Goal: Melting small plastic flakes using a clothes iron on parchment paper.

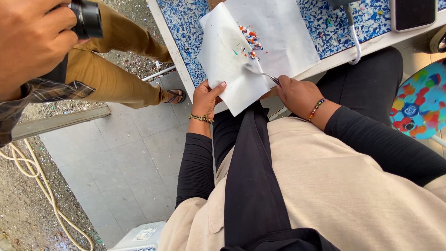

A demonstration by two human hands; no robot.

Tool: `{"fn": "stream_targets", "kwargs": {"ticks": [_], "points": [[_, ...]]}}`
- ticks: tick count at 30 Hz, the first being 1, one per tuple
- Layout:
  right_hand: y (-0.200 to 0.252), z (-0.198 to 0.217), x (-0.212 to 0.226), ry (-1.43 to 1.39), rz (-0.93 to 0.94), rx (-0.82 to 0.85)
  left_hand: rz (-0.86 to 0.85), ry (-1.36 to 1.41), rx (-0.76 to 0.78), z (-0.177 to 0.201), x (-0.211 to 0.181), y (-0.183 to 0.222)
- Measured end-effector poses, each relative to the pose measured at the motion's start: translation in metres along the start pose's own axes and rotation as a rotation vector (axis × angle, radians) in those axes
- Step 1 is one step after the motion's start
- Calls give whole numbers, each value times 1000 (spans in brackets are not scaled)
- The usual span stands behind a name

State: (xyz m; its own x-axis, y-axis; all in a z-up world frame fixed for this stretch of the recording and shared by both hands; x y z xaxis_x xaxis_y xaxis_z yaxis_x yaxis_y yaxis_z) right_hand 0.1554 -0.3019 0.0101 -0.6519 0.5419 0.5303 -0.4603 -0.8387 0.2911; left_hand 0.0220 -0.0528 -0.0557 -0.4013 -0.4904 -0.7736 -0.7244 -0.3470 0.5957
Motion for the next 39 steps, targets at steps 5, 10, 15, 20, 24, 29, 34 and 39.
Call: {"fn": "stream_targets", "kwargs": {"ticks": [5,10,15,20,24,29,34,39], "points": [[-6,2,-6,-14,-100,-18,9,-33,18,-6,-7,4],[-6,0,-8,-95,-141,-52,21,-35,16,-4,-5,1],[-5,7,-3,-148,-140,-41,13,-21,16,-6,-6,0],[-13,-3,-5,-55,-77,-38,5,-52,38,0,5,-3],[-16,1,-3,-34,-117,-40,-11,7,77,-8,-4,3],[-18,0,-8,-97,-159,-37,36,-44,33,-8,-5,5],[-18,0,-10,-109,-172,-32,26,-33,40,-9,-8,3],[-17,4,-17,-241,-194,-37,16,-18,37,-5,-9,0]]}}
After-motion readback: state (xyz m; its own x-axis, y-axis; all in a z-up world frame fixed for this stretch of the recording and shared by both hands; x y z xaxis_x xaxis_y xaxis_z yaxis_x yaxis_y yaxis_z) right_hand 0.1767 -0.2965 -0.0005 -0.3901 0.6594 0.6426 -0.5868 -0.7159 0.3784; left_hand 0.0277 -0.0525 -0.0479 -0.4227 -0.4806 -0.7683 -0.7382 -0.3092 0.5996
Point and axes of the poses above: each hand's wrist, its own y-axis away from the middle knuckle, its own z-axis out of the back of the hand, x = y × z, the point moved 8 cm from there along -y, towards the middle knuckle, and after that the axes turned 8 degrees about x, right-handed, at the moved point
